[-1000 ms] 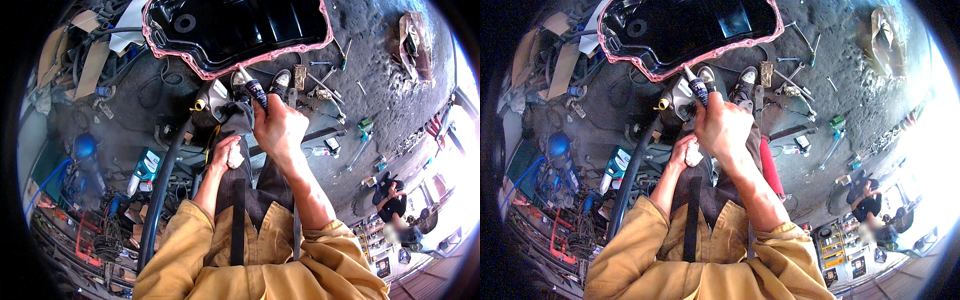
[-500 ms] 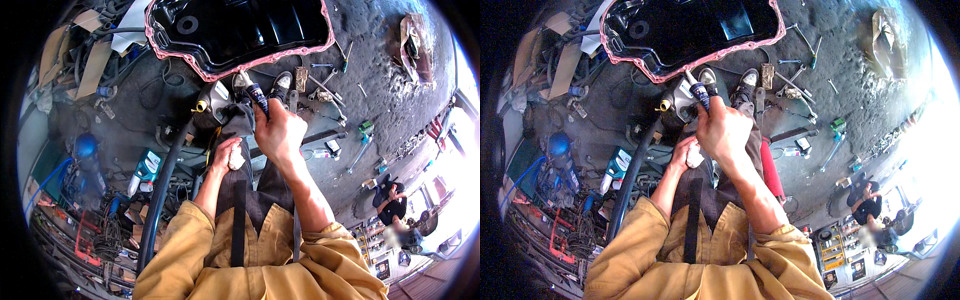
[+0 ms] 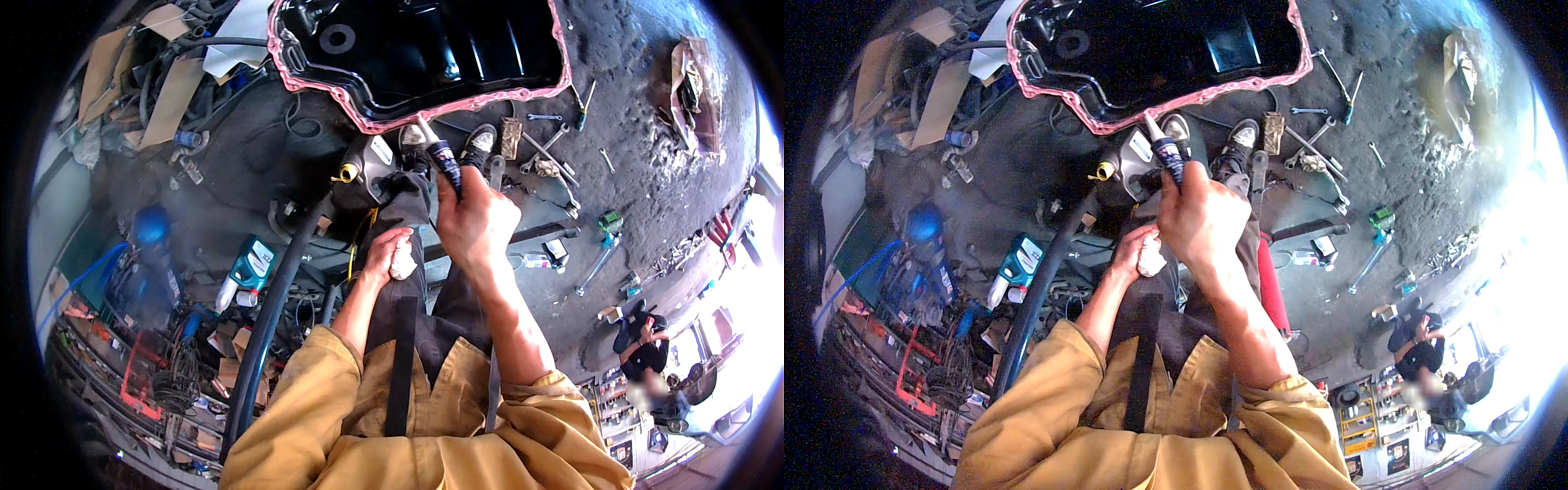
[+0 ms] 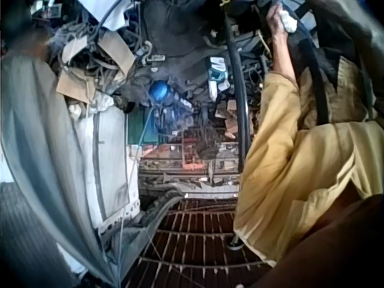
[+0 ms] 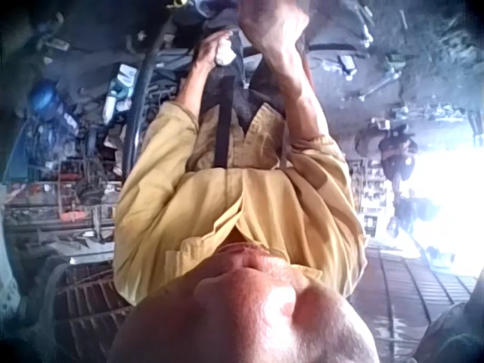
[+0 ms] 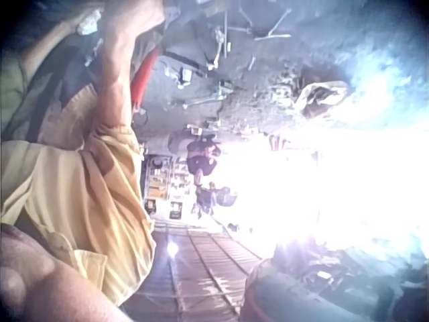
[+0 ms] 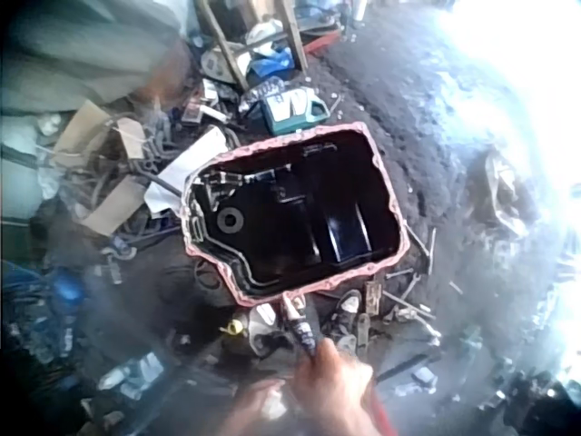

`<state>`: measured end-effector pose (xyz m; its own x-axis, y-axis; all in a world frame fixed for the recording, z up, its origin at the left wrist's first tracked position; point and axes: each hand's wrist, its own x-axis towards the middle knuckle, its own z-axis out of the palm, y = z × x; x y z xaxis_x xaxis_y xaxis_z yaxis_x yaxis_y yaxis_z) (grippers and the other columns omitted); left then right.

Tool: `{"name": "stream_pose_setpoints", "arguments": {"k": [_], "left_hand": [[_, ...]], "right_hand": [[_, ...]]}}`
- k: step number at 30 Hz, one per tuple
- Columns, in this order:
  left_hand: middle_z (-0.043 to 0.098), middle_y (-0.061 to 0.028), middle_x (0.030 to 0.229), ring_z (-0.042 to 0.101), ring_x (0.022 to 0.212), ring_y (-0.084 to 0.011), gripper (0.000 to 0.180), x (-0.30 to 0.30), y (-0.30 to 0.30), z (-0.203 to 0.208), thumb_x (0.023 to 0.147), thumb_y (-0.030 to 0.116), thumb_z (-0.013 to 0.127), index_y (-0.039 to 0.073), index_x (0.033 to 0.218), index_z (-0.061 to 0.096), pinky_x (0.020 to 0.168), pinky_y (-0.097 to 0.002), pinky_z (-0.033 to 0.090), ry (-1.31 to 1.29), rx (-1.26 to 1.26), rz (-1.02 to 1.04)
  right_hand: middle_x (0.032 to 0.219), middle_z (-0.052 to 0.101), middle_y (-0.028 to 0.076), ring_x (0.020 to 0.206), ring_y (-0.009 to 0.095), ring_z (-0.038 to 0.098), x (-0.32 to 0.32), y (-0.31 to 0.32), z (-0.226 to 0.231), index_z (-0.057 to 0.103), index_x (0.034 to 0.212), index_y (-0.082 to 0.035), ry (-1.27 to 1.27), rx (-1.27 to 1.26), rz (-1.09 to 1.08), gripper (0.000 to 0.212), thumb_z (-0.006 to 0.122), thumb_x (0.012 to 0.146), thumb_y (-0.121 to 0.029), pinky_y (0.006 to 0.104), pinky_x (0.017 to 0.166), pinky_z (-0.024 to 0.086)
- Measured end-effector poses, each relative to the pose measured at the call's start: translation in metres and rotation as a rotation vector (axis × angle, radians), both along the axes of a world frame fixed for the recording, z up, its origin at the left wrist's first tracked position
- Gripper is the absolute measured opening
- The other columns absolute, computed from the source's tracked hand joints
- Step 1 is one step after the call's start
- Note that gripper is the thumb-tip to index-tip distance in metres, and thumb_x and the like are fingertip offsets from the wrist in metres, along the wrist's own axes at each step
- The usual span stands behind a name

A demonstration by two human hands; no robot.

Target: The person applies a continuous bead of sealant along the perimeter of a black metal oil pan using a sealant gun. The person holds a white cloth in the left hand and uses the right hand to guide the sealant tube along the edge.

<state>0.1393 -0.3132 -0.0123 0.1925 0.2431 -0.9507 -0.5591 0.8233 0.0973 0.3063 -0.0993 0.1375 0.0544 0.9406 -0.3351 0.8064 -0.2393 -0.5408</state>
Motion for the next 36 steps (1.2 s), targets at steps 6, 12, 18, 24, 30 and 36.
{"name": "stream_pose_setpoints", "arguments": {"k": [6,12,18,24,30,36], "left_hand": [[0.066,-0.0041,0.081,0.059,0.064,-0.0090,0.025,0.001,-0.005,-0.003,0.096,0.016,0.064,-0.001,0.114,0.066,0.059,-0.0236,0.049,0.005,0.032,0.014],[0.066,-0.0042,0.081,0.059,0.066,-0.0091,0.029,0.002,-0.005,-0.003,0.095,0.018,0.065,-0.001,0.116,0.065,0.061,-0.0233,0.049,0.022,0.018,0.014],[0.066,-0.0044,0.081,0.060,0.066,-0.0094,0.029,0.004,-0.006,-0.003,0.094,0.018,0.066,-0.001,0.116,0.066,0.060,-0.0234,0.049,0.037,0.010,0.010],[0.067,-0.0047,0.080,0.060,0.064,-0.0094,0.028,-0.001,-0.009,-0.004,0.094,0.017,0.067,-0.001,0.115,0.066,0.058,-0.0233,0.048,-0.024,0.038,0.014],[0.067,-0.0045,0.082,0.060,0.066,-0.0091,0.027,-0.003,-0.008,-0.002,0.095,0.017,0.066,-0.001,0.114,0.067,0.060,-0.0231,0.049,-0.037,0.036,0.019],[0.067,-0.0035,0.084,0.060,0.069,-0.0086,0.026,0.004,-0.008,-0.003,0.095,0.017,0.066,0.000,0.114,0.067,0.063,-0.0230,0.049,0.027,0.018,0.010]], "right_hand": [[0.056,0.056,0.016,0.053,0.039,0.060,-0.006,-0.002,0.006,0.052,0.075,-0.007,0.055,-0.061,-0.034,0.030,0.070,0.091,-0.026,0.0454,0.048,0.044],[0.054,0.055,0.015,0.051,0.038,0.060,-0.021,0.000,0.008,0.051,0.074,-0.009,0.062,-0.014,0.041,0.030,0.070,0.090,-0.026,0.0460,0.048,0.045],[0.054,0.056,0.014,0.051,0.038,0.060,-0.020,-0.001,0.007,0.051,0.074,-0.009,0.011,-0.008,0.052,0.029,0.069,0.089,-0.025,0.0466,0.047,0.045],[0.057,0.059,0.014,0.051,0.035,0.061,-0.010,-0.004,0.002,0.050,0.076,-0.008,-0.027,0.017,0.051,0.027,0.070,0.085,-0.023,0.0460,0.048,0.045],[0.056,0.058,0.013,0.050,0.034,0.061,-0.011,-0.005,0.002,0.050,0.076,-0.008,-0.010,0.039,0.056,0.026,0.071,0.085,-0.021,0.0455,0.047,0.045],[0.056,0.057,0.013,0.051,0.036,0.060,-0.021,-0.006,0.002,0.050,0.074,-0.009,0.031,0.039,0.067,0.029,0.070,0.089,-0.025,0.0455,0.047,0.043]]}}
